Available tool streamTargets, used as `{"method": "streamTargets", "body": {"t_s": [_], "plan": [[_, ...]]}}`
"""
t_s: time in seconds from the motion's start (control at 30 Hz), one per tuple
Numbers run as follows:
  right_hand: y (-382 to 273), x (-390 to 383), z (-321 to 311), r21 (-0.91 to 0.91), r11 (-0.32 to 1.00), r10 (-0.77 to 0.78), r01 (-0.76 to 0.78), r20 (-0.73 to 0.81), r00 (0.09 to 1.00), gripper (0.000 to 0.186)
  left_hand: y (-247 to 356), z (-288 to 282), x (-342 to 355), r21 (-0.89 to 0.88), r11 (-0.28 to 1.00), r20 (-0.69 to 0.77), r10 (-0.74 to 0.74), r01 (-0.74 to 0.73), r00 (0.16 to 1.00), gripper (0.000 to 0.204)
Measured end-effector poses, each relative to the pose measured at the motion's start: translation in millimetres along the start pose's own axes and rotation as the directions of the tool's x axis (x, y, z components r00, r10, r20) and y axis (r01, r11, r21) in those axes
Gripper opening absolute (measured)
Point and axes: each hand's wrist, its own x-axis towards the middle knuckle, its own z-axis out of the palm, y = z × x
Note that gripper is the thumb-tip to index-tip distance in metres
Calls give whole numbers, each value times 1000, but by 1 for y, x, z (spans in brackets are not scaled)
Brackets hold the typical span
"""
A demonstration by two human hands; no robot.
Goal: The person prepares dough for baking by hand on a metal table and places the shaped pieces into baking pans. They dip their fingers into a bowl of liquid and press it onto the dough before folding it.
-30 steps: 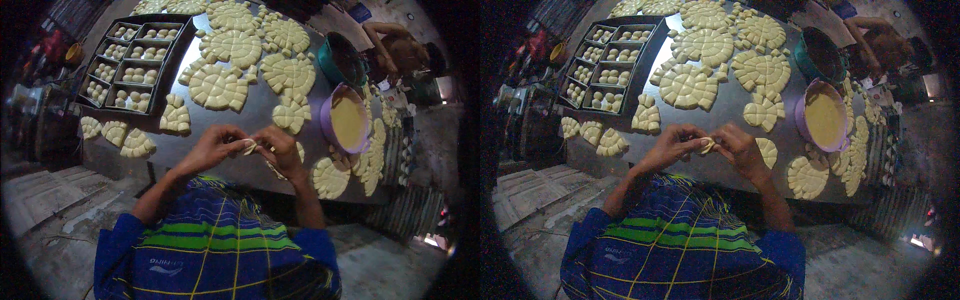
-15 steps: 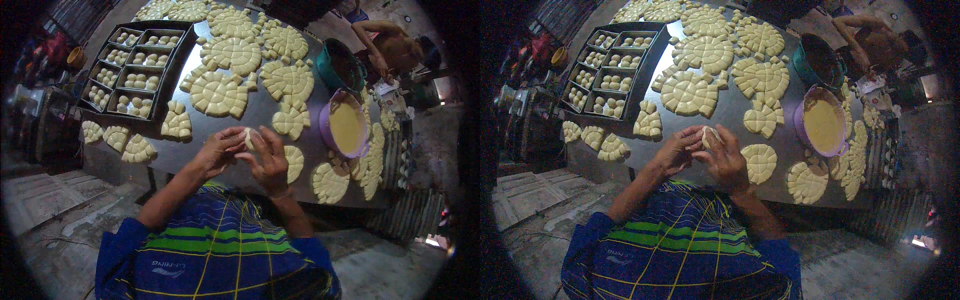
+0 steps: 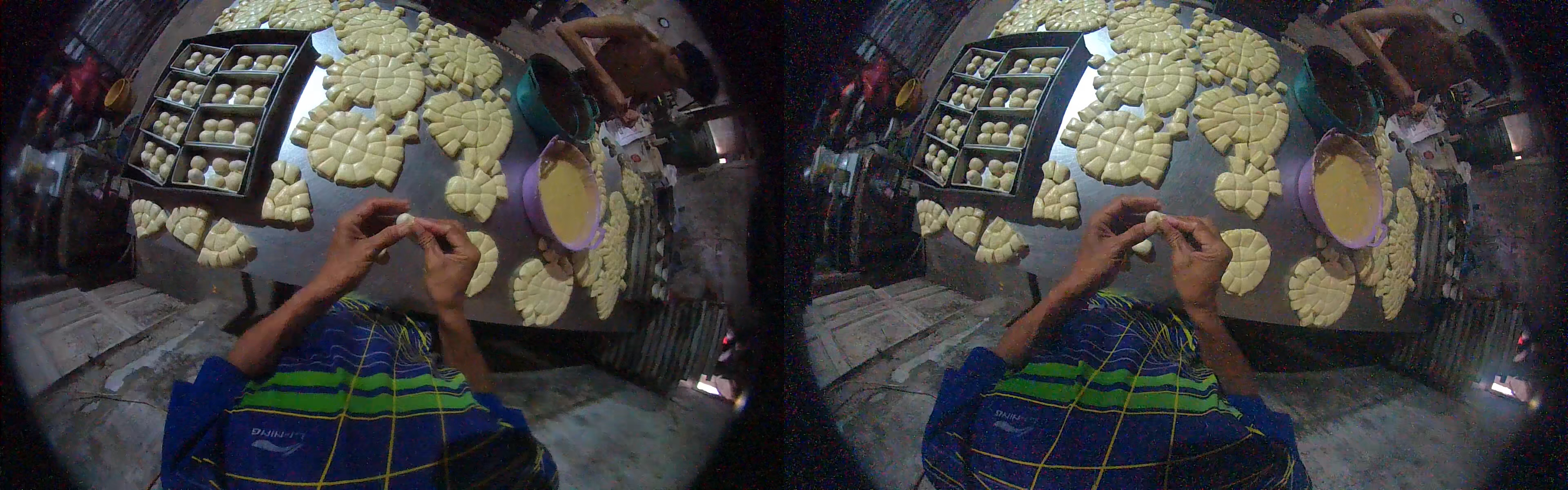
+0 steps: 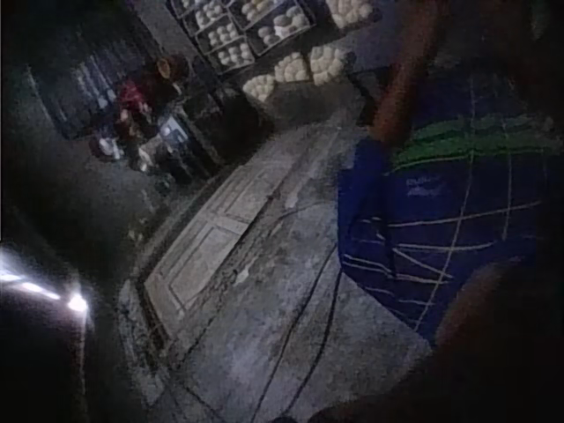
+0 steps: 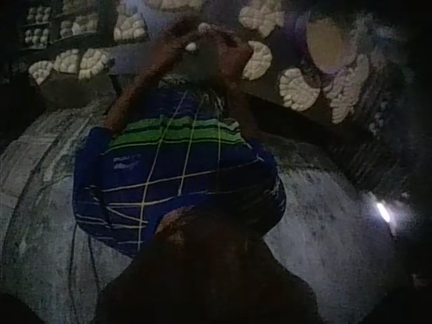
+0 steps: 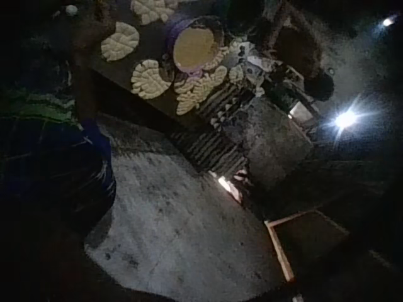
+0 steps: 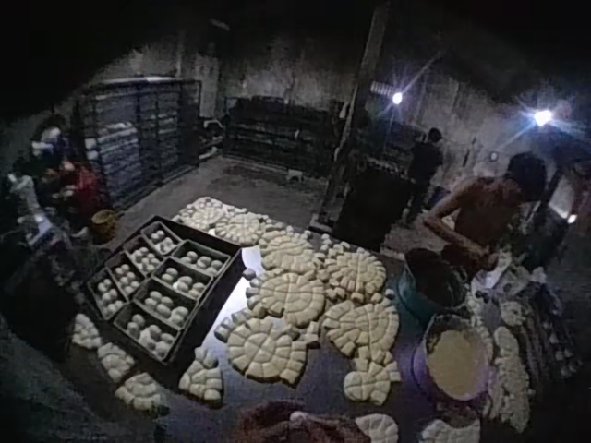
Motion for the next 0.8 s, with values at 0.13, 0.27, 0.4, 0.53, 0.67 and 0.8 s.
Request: {"method": "streamTargets", "body": {"t_s": [0.13, 0.27, 0.4, 0.53, 0.67, 0.8], "plan": [[3, -3, 0, -31, 992, -118, 119, 35, 992, 30, 6, 0, -3, -43, 992, -28, -117, 116, 993, 31], [10, -4, -3, -245, 846, -450, 474, 147, 881, 41, 17, -2, 0, -80, 978, -10, -193, 192, 981, 31], [12, 5, -13, -303, 786, -484, 538, 239, 842, 35, 16, -4, -6, -4, 982, 62, -190, 191, 980, 29], [-16, 1, -8, -113, 993, -30, 41, 102, 994, 26, 12, -4, -9, 43, 996, 132, -80, 75, 988, 25], [-2, 4, -12, -62, 997, -22, 33, 168, 985, 20, -10, -7, -5, 62, 998, 141, -8, 0, 990, 21], [-1, 10, -17, -21, 998, 57, -53, 219, 974, 18, -14, -6, -3, 3, 1000, 96, -23, 23, 995, 16]]}}
